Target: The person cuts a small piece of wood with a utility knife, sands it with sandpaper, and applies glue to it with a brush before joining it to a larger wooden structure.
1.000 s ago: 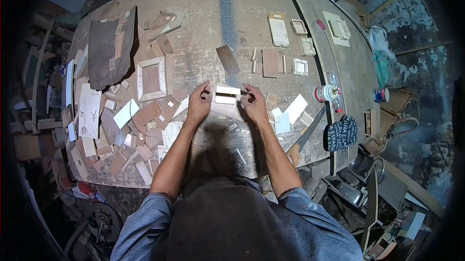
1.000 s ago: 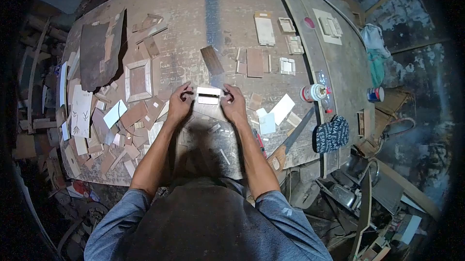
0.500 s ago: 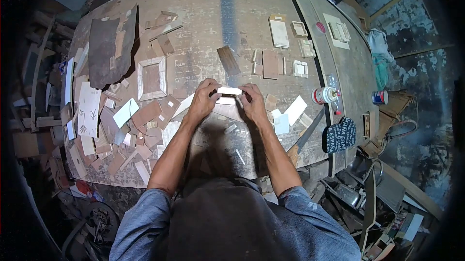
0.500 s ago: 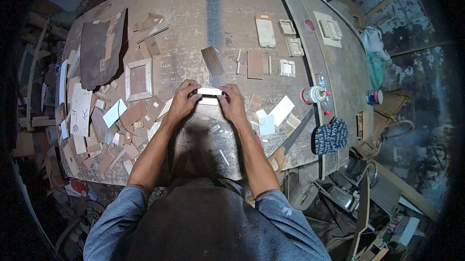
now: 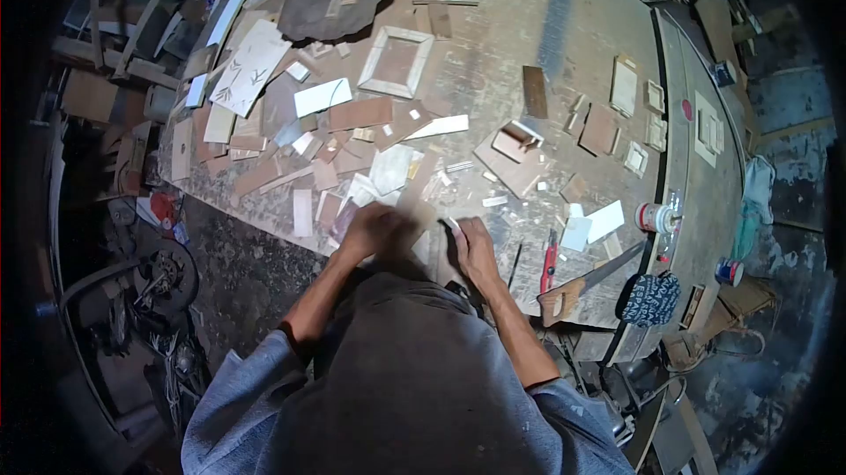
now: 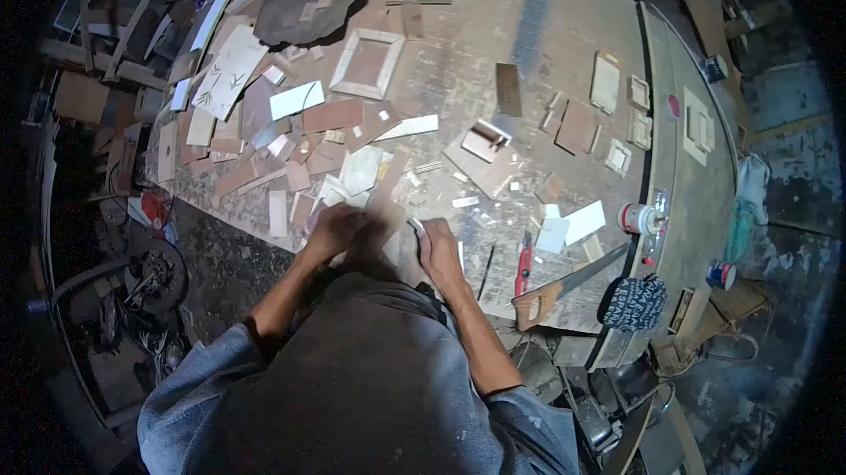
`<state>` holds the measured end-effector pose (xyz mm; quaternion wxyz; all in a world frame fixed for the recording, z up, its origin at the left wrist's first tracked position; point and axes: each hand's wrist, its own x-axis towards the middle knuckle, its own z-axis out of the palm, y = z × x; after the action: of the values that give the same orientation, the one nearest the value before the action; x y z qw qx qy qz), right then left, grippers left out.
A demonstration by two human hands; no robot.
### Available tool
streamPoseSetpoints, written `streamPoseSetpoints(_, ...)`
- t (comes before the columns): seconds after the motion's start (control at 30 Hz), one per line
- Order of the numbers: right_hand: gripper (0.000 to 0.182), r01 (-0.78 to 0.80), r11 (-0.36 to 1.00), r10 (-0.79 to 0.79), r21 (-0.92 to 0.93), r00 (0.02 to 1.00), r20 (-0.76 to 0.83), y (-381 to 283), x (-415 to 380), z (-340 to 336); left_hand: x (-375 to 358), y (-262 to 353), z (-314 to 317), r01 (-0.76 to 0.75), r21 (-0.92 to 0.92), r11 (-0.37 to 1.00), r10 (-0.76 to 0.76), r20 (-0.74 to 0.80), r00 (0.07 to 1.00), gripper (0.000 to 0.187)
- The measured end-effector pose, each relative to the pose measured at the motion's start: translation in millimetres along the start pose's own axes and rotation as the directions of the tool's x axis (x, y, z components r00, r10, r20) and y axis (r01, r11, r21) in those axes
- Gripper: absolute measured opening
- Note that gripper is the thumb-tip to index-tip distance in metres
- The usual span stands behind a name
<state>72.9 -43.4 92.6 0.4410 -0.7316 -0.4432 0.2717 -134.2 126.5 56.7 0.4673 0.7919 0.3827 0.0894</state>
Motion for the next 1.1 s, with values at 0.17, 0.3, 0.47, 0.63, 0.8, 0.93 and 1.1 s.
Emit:
streamPoseSetpoints(0.17, 0.021, -0.151, 0.988, 0.151, 0.005, 0.987, -0.059, -8, -38, 64, -37, -48, -62, -0.084, 0.350, 0.933, 0.132, -0.115, 0.985, 0.037)
streamPoseSetpoints(0.3, 0.022, -0.142, 0.988, 0.135, -0.055, 0.984, -0.120, -40, -27, 121, -28, -83, -88, -0.349, 0.408, 0.844, 0.339, 0.099, 0.936, 0.049)
streamPoseSetpoints(0.47, 0.022, -0.199, 0.974, 0.175, -0.111, 0.966, -0.193, -74, -14, 194, -21, -95, -101, -0.440, 0.481, 0.758, 0.358, 0.257, 0.897, 0.061)
streamPoseSetpoints(0.63, 0.018, -0.222, 0.899, 0.159, -0.378, 0.969, -0.191, -74, -6, 241, -19, -109, -98, -0.408, 0.526, 0.746, 0.331, 0.240, 0.913, 0.071)
streamPoseSetpoints(0.8, 0.019, -0.220, 0.888, 0.129, -0.404, 0.962, -0.241, -69, 1, 256, -15, -107, -107, -0.408, 0.493, 0.769, 0.291, 0.298, 0.909, 0.073)
streamPoseSetpoints(0.93, 0.017, -0.265, 0.890, 0.159, -0.372, 0.944, -0.291, -77, -14, 272, -15, -114, -108, -0.386, 0.474, 0.791, 0.228, 0.358, 0.905, 0.077)
streamPoseSetpoints(1.1, 0.016, -0.279, 0.896, 0.150, -0.344, 0.922, -0.357, -83, 3, 273, -13, -113, -110, -0.386, 0.453, 0.804, 0.229, 0.363, 0.903, 0.077)
